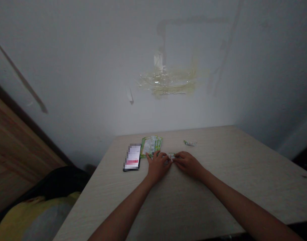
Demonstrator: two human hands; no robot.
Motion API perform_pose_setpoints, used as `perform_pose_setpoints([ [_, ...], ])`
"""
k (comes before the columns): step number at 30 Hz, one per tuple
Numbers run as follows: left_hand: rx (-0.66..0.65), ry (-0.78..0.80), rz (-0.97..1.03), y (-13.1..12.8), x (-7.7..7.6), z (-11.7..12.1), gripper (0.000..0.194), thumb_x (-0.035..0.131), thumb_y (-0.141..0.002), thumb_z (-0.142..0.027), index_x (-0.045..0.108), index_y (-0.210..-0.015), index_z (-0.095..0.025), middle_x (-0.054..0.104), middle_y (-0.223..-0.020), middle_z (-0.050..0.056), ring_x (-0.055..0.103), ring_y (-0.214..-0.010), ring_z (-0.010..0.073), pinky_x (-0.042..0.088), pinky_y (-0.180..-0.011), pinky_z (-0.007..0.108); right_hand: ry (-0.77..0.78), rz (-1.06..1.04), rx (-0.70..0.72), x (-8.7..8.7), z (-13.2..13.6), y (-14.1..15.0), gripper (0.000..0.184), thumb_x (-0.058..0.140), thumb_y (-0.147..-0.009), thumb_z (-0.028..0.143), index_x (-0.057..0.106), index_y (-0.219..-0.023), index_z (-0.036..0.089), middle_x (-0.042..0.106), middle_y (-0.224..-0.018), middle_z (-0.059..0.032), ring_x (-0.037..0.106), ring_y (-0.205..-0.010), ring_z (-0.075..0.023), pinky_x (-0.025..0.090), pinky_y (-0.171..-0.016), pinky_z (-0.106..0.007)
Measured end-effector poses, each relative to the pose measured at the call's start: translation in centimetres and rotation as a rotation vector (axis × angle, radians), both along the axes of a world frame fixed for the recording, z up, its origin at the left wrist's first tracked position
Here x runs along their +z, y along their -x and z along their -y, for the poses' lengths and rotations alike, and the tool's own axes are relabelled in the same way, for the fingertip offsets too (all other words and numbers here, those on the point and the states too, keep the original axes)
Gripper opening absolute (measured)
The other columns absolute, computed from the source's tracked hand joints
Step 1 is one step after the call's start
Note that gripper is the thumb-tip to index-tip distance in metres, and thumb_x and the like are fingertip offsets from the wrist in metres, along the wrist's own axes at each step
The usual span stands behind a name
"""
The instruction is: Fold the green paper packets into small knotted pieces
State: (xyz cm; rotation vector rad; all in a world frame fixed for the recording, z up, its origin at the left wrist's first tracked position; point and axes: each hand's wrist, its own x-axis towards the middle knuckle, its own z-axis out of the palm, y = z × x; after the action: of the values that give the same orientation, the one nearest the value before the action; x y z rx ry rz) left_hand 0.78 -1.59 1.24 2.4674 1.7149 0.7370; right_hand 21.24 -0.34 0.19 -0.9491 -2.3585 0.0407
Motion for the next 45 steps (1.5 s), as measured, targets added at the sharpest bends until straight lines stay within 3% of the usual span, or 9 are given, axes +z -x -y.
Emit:
perform_pose_setpoints([
  [25, 0.0, 0.022, 0.018, 0.4, -0.1, -0.3, 0.015, 0.059, -0.087, -0.042, 0.07, -0.095, -0.036, 0.065, -0.117, -0.002, 0.038, -0.129, 0.0309, -0.007, -0.103, 0.077, 0.041, 0.045, -0.071, 0.2, 0.3, 0.5, 0.024, 0.054, -0.09, 0.022, 0.071, -0.107, 0.023, 0.065, -0.112, -0.0105, 0.059, -0.103, -0.0216, 0.049, -0.091, -0.036],
  [45, -0.037, -0.012, -0.006, 0.6, -0.3, -0.3, 0.019, 0.057, -0.088, -0.043, 0.07, -0.103, -0.041, 0.065, -0.109, 0.0, 0.041, -0.125, 0.029, -0.012, -0.102, 0.076, 0.047, 0.046, 0.01, -0.2, -0.8, -0.1, 0.026, 0.052, -0.093, 0.025, 0.07, -0.112, 0.024, 0.066, -0.117, -0.0079, 0.057, -0.107, -0.0216, 0.048, -0.094, -0.039],
])
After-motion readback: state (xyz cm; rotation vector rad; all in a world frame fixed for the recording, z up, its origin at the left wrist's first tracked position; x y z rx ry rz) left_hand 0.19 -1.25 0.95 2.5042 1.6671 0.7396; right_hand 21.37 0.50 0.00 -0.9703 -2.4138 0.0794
